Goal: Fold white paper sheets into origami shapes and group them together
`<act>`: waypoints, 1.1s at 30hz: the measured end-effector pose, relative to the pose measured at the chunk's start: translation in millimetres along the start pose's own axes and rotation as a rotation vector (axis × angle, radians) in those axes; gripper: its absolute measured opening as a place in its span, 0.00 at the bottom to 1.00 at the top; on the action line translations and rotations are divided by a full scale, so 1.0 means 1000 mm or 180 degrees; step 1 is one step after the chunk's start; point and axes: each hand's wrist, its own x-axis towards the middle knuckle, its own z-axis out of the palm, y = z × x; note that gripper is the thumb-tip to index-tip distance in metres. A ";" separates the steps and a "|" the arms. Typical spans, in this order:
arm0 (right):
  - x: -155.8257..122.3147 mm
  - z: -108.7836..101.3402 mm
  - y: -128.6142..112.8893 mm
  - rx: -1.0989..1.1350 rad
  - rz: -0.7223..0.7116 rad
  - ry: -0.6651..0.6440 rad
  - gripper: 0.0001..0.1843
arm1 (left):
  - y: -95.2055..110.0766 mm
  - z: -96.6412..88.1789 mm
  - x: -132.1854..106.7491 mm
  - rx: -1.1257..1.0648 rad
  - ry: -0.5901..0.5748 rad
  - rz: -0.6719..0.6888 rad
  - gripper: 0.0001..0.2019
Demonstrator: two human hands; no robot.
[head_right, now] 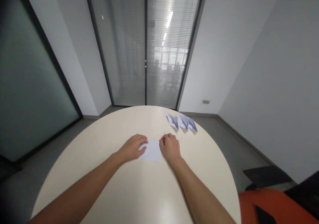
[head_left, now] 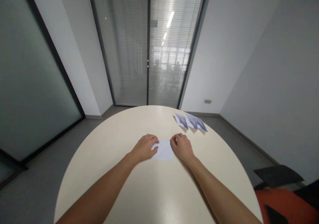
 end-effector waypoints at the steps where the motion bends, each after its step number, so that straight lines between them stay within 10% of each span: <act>1: 0.000 0.000 0.000 0.0014 0.0001 -0.0004 0.09 | 0.000 0.000 0.000 -0.0016 0.0000 0.0013 0.12; 18: 0.001 0.001 0.000 0.0492 0.0101 -0.0001 0.08 | -0.002 0.001 -0.003 -0.0128 -0.0017 0.0066 0.16; 33: 0.006 0.015 0.005 0.2886 -0.0138 -0.0196 0.19 | -0.004 0.001 -0.001 -0.0304 0.0272 -0.0134 0.15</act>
